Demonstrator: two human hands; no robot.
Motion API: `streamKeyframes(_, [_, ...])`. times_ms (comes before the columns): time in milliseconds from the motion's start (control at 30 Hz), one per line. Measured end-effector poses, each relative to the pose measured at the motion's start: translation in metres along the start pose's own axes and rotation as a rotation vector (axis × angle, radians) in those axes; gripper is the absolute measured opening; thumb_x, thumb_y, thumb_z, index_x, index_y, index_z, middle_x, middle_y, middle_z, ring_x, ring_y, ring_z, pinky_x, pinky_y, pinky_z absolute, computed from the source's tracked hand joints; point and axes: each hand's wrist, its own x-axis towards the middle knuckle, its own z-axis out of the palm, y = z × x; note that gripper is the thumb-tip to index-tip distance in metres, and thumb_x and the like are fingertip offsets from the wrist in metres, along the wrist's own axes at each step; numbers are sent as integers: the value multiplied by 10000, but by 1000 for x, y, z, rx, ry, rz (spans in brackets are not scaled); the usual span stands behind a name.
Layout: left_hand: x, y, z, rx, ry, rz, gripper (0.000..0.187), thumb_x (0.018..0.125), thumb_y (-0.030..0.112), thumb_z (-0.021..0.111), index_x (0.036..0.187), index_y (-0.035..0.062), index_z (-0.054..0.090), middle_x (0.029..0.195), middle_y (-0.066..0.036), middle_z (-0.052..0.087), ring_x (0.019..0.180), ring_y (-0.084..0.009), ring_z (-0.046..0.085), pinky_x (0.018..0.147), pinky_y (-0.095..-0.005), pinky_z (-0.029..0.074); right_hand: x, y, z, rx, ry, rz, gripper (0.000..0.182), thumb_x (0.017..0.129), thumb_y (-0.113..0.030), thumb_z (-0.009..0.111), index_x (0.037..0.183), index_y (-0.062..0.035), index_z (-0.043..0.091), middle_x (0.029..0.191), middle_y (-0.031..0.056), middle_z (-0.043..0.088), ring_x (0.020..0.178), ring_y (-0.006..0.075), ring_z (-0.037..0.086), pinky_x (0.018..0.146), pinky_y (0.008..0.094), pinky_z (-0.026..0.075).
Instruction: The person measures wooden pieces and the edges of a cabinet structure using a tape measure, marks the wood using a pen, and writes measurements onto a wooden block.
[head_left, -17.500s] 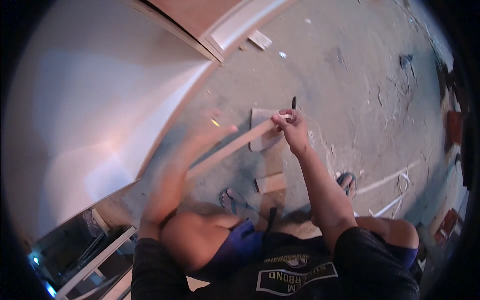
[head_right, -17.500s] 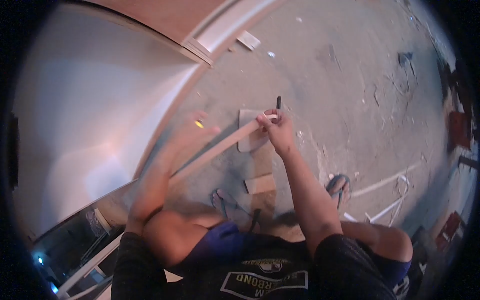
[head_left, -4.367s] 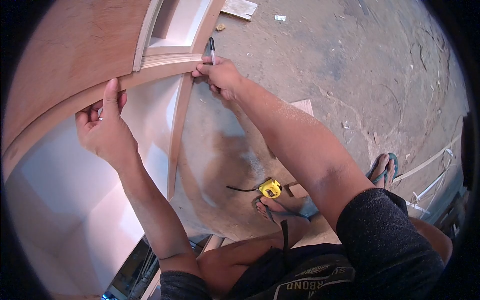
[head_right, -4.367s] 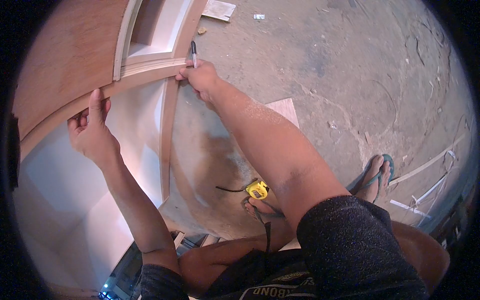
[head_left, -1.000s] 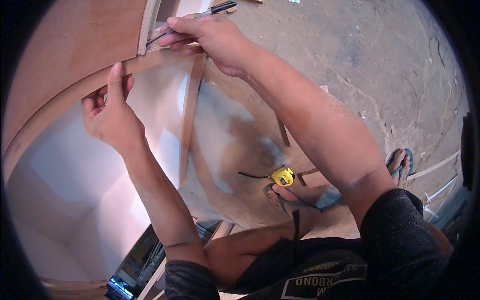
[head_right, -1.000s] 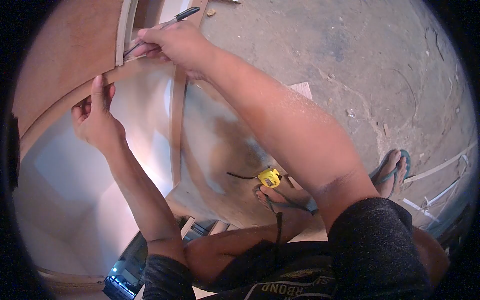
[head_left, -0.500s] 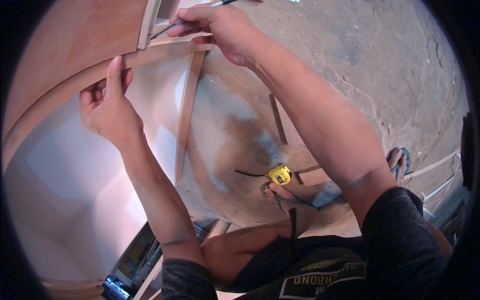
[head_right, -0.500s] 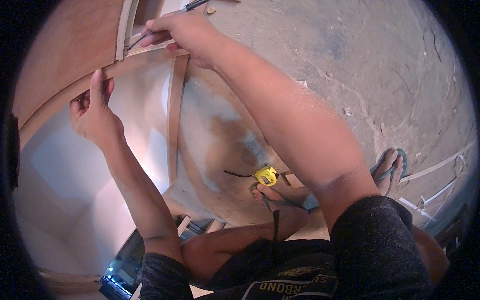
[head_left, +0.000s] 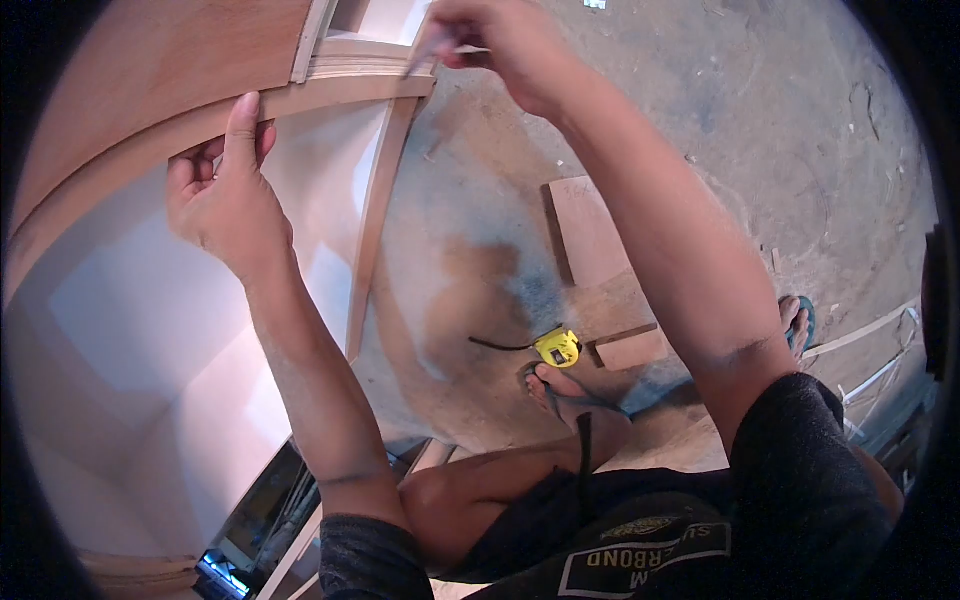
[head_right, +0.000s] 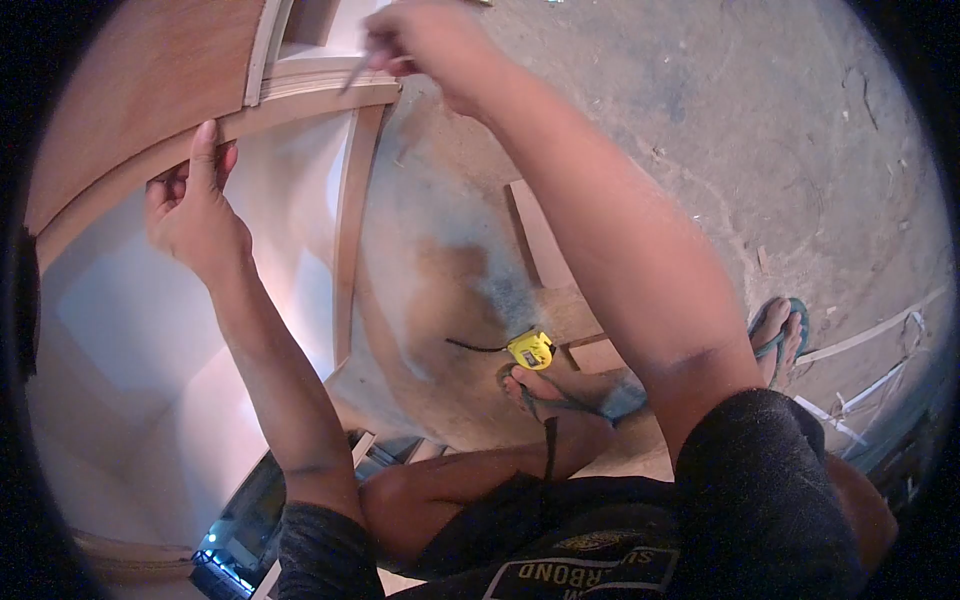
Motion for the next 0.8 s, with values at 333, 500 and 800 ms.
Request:
streamKeyframes(333, [4, -8, -13, -25, -73, -19, 285, 883, 49, 818, 1079, -87, 663, 957, -138, 711, 829, -180, 715, 749, -292, 639, -138, 0, -26, -103, 396, 170, 276, 1055, -261, 501, 862, -74, 568, 811, 59, 631, 828, 221, 711, 811, 369, 531])
streamKeyframes(500, [-1, -22, -26, -70, -196, -73, 307, 918, 41, 781, 1161, -79, 639, 1016, -137, 722, 878, -185, 718, 793, -309, 646, -160, -5, -39, -122, 551, 121, 256, 1001, -261, 550, 875, -39, 567, 796, 75, 587, 736, 219, 676, 697, 352, 527])
streamKeyframes(800, [-66, -37, -113, -444, -320, -281, 274, 966, 38, 718, 1193, -57, 598, 1121, -163, 706, 979, -253, 735, 856, -343, 648, -184, -24, -14, -843, 274, 7, 439, 963, -390, 689, 1213, -30, 724, 1074, 136, 727, 1105, 253, 655, 1010, 403, 482])
